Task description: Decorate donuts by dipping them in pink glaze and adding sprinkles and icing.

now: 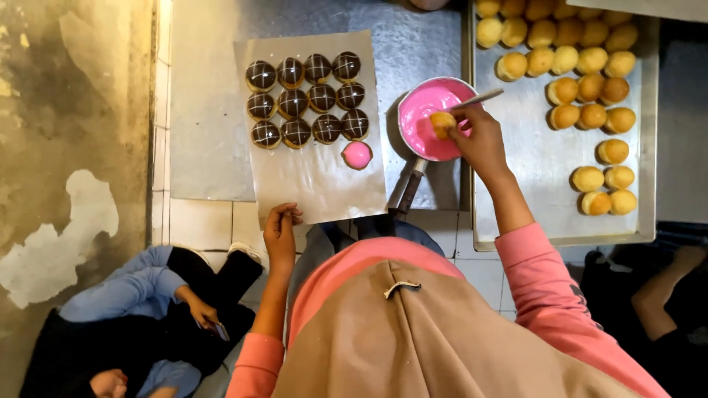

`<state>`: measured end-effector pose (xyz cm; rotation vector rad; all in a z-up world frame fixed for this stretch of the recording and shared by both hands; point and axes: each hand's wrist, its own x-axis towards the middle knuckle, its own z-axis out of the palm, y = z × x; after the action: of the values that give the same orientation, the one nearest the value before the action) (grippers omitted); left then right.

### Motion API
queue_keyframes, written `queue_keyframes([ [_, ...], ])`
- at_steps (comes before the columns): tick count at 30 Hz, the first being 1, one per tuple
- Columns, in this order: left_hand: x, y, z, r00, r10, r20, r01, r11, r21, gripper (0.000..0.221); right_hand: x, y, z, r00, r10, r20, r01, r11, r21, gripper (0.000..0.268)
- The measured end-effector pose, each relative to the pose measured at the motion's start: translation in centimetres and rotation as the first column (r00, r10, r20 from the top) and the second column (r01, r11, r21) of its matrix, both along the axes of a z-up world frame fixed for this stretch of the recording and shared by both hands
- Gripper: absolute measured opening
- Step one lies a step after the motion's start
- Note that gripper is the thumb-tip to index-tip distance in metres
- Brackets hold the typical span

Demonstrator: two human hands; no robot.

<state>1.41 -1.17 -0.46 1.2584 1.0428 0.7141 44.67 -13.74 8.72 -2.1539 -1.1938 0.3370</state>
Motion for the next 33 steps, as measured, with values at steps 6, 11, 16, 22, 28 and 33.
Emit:
queue_keyframes([
  [6, 0.9, 0.6, -1.1, 0.996, -0.070, 0.056, 0.072, 0.997, -0.038, 0.019, 0.7, -2.7, -2.6, 0.824, -0.290, -0.487, 0.397, 0.909, 0.129, 0.022],
  [11, 2.0, 1.9, -0.9, 0.978, -0.185, 0.101, 0.184, 0.983, 0.019, 0.021, 0.4, -5.1, -4.9, 0.292, -0.082, -0.953, 0.679, 0.719, 0.146, 0.026],
  [16, 3.2, 2.7, 0.4, 0.959, -0.272, 0.074, 0.269, 0.962, 0.044, 0.022, -0.8, -6.1, -6.0, 0.141, 0.040, -0.989, 0.738, 0.662, 0.132, 0.028],
  [22, 4.2, 3.5, 1.0, 0.934, -0.346, 0.086, 0.344, 0.938, 0.035, 0.022, -1.7, -6.4, -7.7, -0.004, 0.264, -0.964, 0.779, 0.606, 0.163, 0.030],
  [28, 3.6, 3.9, 0.8, 0.923, -0.381, 0.052, 0.381, 0.924, 0.019, 0.022, -2.8, -6.5, -6.4, -0.065, 0.369, -0.927, 0.790, 0.587, 0.179, 0.036],
  [33, 3.0, 4.0, 1.2, 0.916, -0.401, 0.036, 0.401, 0.916, -0.004, 0.023, -3.1, -6.7, -5.7, -0.072, 0.432, -0.899, 0.821, 0.538, 0.193, 0.038],
])
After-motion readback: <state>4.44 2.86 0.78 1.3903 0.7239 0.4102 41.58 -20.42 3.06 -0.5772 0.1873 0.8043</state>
